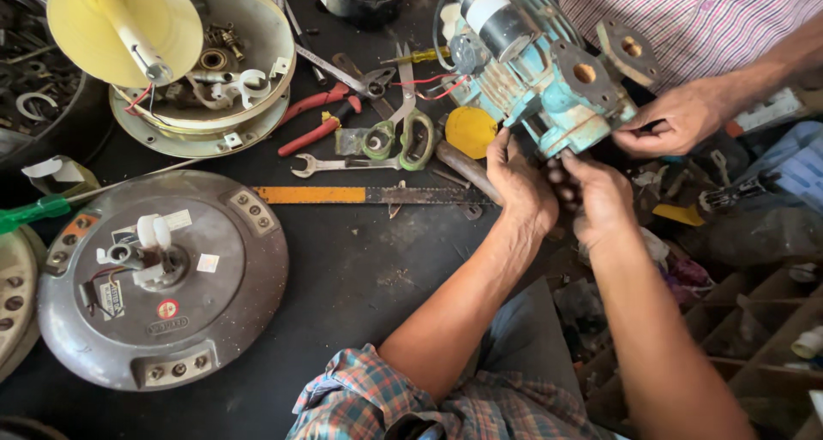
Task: The person applies a yellow substance from a small bottle to a yellow plastic part, then places the part on a workbench. They pick up a teal motor housing and use pliers to manipulate a small metal component on its shaft. The person continues to adjust the component with pliers while another person holds the motor steady.
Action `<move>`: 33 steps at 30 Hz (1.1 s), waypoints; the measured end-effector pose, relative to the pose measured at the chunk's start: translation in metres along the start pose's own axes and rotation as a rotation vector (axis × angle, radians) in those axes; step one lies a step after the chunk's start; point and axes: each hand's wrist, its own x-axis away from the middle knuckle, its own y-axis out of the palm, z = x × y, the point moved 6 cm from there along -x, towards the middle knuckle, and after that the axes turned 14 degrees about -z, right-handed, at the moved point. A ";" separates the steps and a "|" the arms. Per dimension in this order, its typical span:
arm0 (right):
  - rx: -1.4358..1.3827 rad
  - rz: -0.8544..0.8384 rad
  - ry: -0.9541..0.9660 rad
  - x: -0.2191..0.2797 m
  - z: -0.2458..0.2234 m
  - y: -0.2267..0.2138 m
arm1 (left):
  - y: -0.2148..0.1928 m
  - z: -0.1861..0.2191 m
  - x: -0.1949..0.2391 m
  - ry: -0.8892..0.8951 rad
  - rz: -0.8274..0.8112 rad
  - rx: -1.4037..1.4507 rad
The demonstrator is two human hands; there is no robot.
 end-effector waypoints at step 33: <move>-0.102 -0.062 -0.050 -0.021 0.011 -0.007 | -0.015 -0.010 -0.012 -0.007 -0.016 -0.093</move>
